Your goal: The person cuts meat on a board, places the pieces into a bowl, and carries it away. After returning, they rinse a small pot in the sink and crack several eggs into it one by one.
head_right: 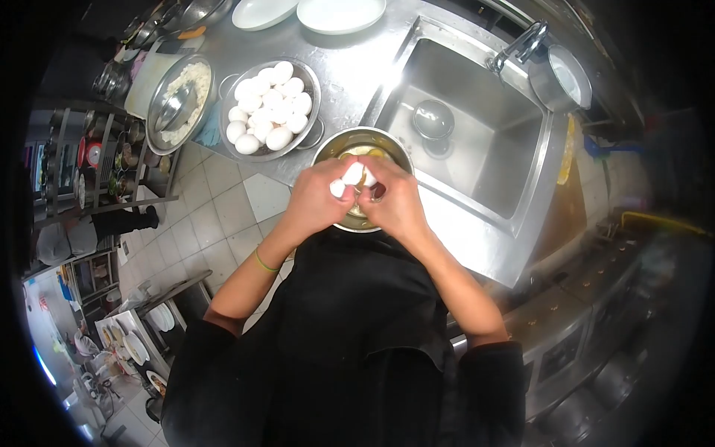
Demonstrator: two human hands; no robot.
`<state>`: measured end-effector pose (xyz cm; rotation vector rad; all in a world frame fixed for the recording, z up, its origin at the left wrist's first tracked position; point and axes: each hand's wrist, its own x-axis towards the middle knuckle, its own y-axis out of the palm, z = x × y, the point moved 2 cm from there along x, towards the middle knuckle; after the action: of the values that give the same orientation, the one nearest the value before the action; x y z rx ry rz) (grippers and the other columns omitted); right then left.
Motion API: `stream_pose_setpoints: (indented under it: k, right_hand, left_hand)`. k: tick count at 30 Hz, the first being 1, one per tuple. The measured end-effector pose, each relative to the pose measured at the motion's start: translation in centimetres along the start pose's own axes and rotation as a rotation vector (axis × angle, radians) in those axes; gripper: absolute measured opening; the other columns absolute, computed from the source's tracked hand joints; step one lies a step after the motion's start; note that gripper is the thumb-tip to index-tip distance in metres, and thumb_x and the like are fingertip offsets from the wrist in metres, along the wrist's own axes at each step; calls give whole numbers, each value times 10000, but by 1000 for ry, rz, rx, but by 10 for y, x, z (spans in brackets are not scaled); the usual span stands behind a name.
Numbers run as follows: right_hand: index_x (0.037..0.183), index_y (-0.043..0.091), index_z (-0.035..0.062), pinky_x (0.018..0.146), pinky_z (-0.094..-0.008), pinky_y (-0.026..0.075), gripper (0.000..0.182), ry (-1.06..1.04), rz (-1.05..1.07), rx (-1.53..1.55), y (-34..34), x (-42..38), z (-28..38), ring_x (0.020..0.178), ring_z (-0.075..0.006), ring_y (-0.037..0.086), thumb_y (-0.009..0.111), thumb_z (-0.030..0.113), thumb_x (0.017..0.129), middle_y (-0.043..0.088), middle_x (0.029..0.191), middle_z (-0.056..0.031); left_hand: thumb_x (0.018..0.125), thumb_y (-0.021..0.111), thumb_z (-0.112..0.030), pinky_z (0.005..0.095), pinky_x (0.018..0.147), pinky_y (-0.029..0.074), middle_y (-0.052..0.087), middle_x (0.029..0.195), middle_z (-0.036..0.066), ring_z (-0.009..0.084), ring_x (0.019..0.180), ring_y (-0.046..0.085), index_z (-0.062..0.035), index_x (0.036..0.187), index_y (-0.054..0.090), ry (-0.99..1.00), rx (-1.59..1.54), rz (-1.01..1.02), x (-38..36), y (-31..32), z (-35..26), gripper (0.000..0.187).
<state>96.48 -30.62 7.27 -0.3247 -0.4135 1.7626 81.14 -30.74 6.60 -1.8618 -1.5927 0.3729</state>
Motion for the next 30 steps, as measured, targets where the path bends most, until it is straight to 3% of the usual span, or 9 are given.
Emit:
stream_pose_setpoints:
  k: [5,12,14,16,24,26,28,29,30]
  right_hand:
    - [1126,605,54,690,-351,520,445,-294,-39,-145,-12,4,-7,877,-320,613,573,-103,710,568,1153,-175]
    - [1190,572,78,703,-298,515,498,-334,163,-246,-12,7,-14,869,-213,628,607,-96,725,599,1107,-105]
    - [1187,564,34,676,-265,512,491,33,82,195,-25,9,-32,868,-156,621,612,-108,719,613,1075,-79]
    - [1173,534,-41,591,-246,508,454,31,-269,586,-71,-2,-21,725,-160,633,599,-113,729,608,991,-113]
    - [1175,342,-11,474,-261,477,335,-834,-1773,-428,-370,-63,26,596,-230,614,451,178,921,587,964,-229]
    - [1219,393,-9,657,-335,518,396,-459,-1630,-394,-417,-43,-41,745,-265,629,507,178,888,538,1076,-194]
    - [1377,282,-5,979,-400,379,705,104,-1184,-1201,-445,-30,-139,1197,-344,466,615,314,844,444,1314,-241]
    - [1418,226,25,947,-376,395,809,284,-1206,-551,-433,-32,-181,1178,-308,502,667,329,812,480,1292,-230]
    - [1410,255,47,933,-372,404,773,92,-1317,-584,-403,-41,-184,1144,-306,526,668,305,809,527,1238,-220]
  left_hand:
    - [689,635,-87,398,640,488,618,837,133,335,746,602,-64,1140,579,-23,66,64,-1,-15,6,455]
    - [717,694,-150,387,710,489,623,871,129,342,793,605,-131,1377,352,-82,-102,220,12,-21,-15,744]
    - [748,689,-129,326,857,444,621,970,96,239,929,597,-68,1355,385,-119,-275,160,9,-17,-5,682]
    - [801,641,-146,306,964,366,584,1065,62,152,1051,517,3,1266,471,-213,-561,111,7,-21,5,517]
    - [821,568,-73,263,788,457,512,1107,57,128,980,520,-25,1273,414,-334,-1003,181,2,-21,21,480]
    - [811,569,-23,252,766,468,512,1113,71,126,972,527,-23,1283,394,-299,-1021,205,5,-17,18,503]
    - [813,564,-10,247,744,484,510,1131,85,134,952,541,-19,1293,372,-317,-969,229,6,-14,10,517]
    - [790,585,23,247,733,494,507,1143,100,140,931,555,-21,1264,379,-314,-961,211,6,-12,10,519]
    - [790,585,23,247,733,494,507,1143,100,140,931,555,-21,1264,379,-304,-963,196,7,-9,12,519]
